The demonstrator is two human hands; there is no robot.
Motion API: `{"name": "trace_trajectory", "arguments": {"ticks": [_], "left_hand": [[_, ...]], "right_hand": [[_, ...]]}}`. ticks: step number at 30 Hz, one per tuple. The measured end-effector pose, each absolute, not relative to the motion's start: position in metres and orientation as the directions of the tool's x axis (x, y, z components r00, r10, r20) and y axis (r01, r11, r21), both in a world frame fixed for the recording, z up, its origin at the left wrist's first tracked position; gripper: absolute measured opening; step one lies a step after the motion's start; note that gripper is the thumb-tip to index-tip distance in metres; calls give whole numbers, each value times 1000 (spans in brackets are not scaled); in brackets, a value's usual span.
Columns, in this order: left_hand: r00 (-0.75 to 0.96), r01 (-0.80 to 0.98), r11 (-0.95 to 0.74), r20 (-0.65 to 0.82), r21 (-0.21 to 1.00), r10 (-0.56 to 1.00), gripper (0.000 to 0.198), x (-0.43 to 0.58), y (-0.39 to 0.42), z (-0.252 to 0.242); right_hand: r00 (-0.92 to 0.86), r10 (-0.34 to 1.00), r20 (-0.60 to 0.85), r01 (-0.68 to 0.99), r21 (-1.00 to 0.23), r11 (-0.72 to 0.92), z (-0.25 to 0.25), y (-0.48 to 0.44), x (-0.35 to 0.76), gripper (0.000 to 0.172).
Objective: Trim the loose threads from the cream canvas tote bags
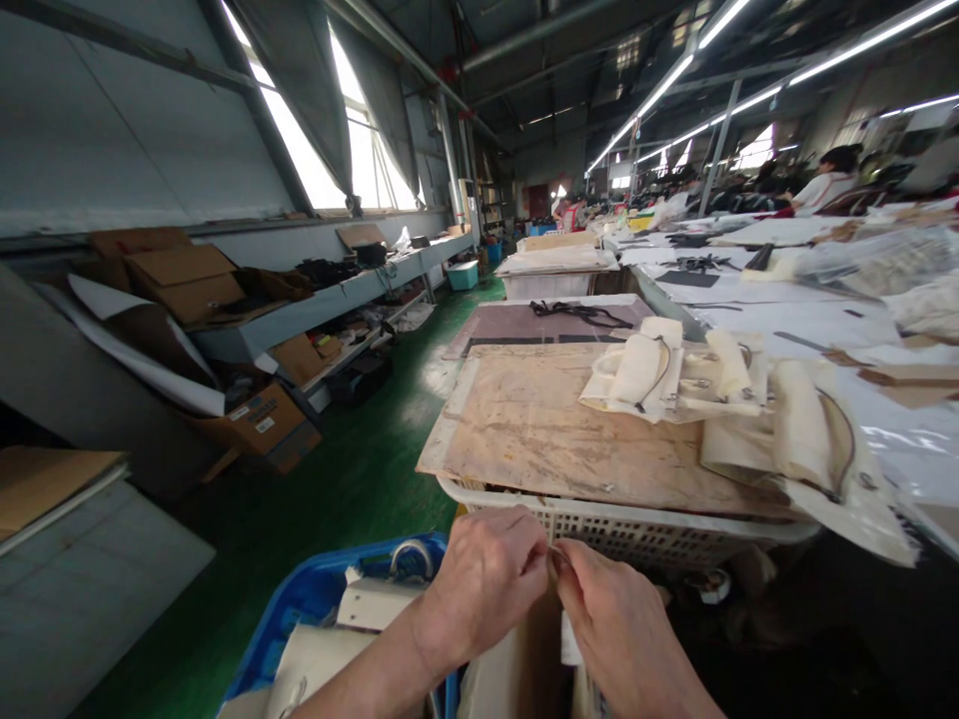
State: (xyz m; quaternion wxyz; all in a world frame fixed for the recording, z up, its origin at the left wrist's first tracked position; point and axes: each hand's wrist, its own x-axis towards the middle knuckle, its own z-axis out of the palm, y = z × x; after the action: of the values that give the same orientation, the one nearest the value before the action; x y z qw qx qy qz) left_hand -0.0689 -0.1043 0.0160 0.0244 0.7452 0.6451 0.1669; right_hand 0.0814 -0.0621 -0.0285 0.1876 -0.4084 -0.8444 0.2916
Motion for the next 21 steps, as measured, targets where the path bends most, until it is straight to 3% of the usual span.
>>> {"name": "trace_trajectory", "arguments": {"ticks": [5,7,10,12,16,18,21], "left_hand": [[253,945,-293,247,143,935,16,-63,-96,11],[263,942,-299,219,152,940,16,-62,-94,9],[216,921,-250,141,300,966,11,-66,-92,11],[147,867,-169,85,469,986,8,-71,-94,13],[-10,600,49,-54,798,998,14,-77,-99,9],[-47,547,74,-57,834,997,6,-75,-101,5],[-77,565,48,-6,823,997,13,-71,-101,-2]], "right_hand": [[-606,793,58,567,-668,482,-28,-56,85,32],[-608,792,54,562,-675,477,-28,-54,87,32],[-603,795,58,566,-672,478,-29,-53,88,32],[-603,796,50,583,-653,483,-30,-52,89,33],[-609,792,31,600,-635,486,-30,-50,92,35],[-608,793,30,595,-644,481,-30,-49,93,35],[-615,787,53,567,-664,487,-30,-49,93,34]]}}
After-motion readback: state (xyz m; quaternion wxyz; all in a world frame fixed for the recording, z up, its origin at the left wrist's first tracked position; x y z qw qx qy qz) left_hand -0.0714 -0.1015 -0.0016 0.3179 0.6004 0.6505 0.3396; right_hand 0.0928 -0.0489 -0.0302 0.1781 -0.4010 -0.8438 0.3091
